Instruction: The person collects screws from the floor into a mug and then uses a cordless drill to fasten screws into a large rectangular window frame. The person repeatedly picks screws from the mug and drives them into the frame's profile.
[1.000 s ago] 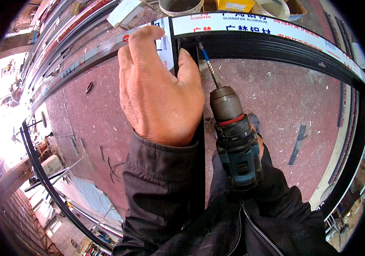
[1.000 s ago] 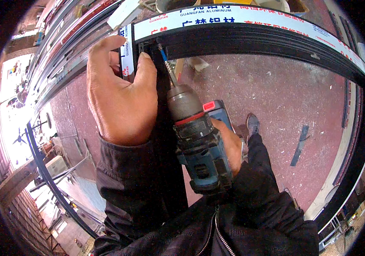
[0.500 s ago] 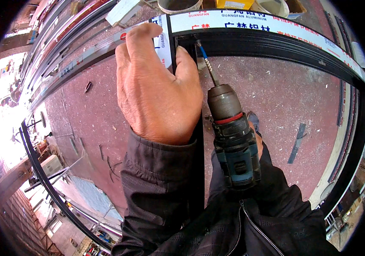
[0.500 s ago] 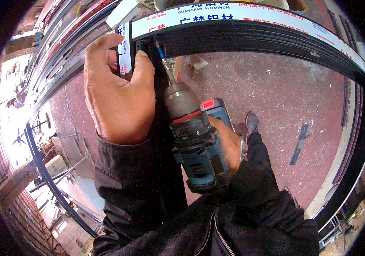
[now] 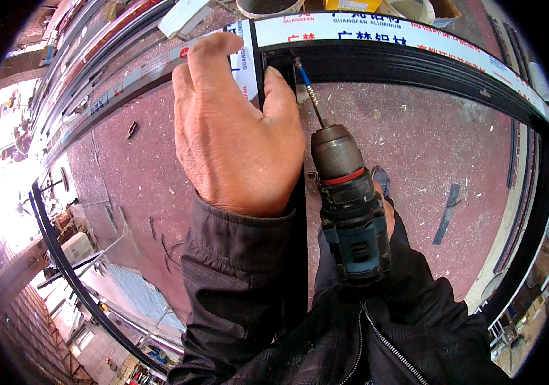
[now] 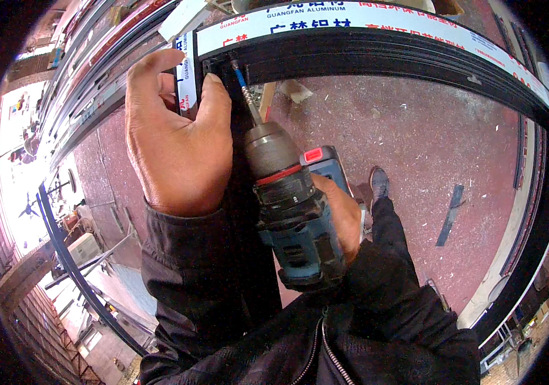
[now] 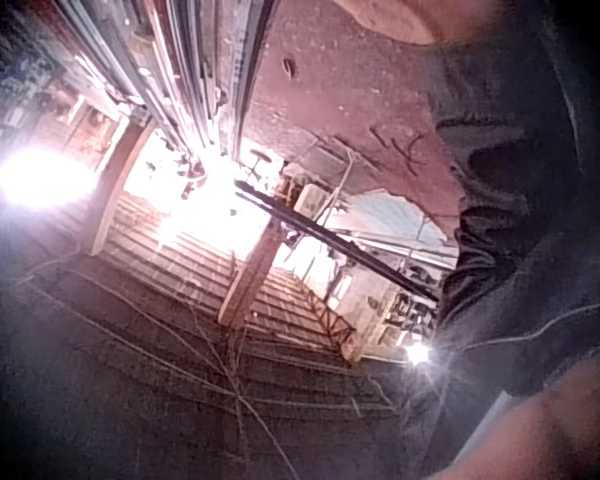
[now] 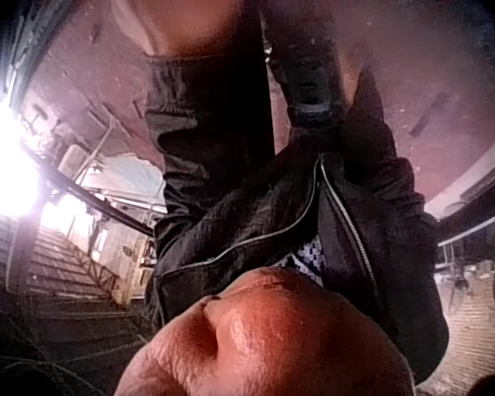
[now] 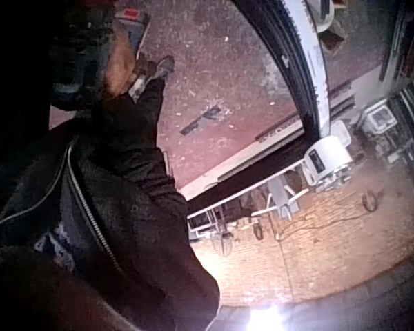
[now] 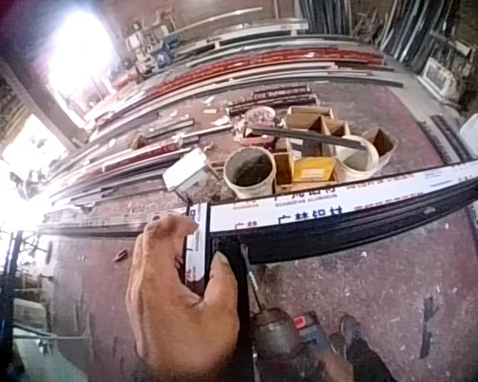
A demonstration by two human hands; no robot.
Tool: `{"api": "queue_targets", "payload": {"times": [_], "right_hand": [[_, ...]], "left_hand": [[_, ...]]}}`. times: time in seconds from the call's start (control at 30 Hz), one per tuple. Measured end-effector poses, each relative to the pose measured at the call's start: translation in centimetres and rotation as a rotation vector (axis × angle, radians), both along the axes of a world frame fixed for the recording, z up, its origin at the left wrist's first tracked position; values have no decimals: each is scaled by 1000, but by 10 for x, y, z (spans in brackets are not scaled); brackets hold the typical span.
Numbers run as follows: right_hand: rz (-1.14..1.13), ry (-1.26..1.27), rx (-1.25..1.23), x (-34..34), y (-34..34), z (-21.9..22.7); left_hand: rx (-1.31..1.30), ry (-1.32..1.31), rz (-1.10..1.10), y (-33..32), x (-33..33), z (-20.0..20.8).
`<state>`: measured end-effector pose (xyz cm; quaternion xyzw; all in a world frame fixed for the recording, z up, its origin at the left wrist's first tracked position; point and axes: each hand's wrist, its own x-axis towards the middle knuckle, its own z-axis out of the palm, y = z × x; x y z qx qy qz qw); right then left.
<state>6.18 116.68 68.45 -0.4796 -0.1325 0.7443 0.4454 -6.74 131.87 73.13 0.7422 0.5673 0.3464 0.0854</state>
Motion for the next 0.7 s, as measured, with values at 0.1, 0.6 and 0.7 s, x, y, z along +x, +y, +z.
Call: {"api": "queue_targets", "payload": {"times": [0.1,0.6,0.7], "right_hand": [[-8,-7,-24,-4,-2,1],[-71,375,-231,-3,10,11],[-39,330,-253,-11,10,10]], "left_hand": [[1,-5,5,-1,-1,0],[268,187,-133,14,-7,5],[260,246,-282,28,-24,5]]}}
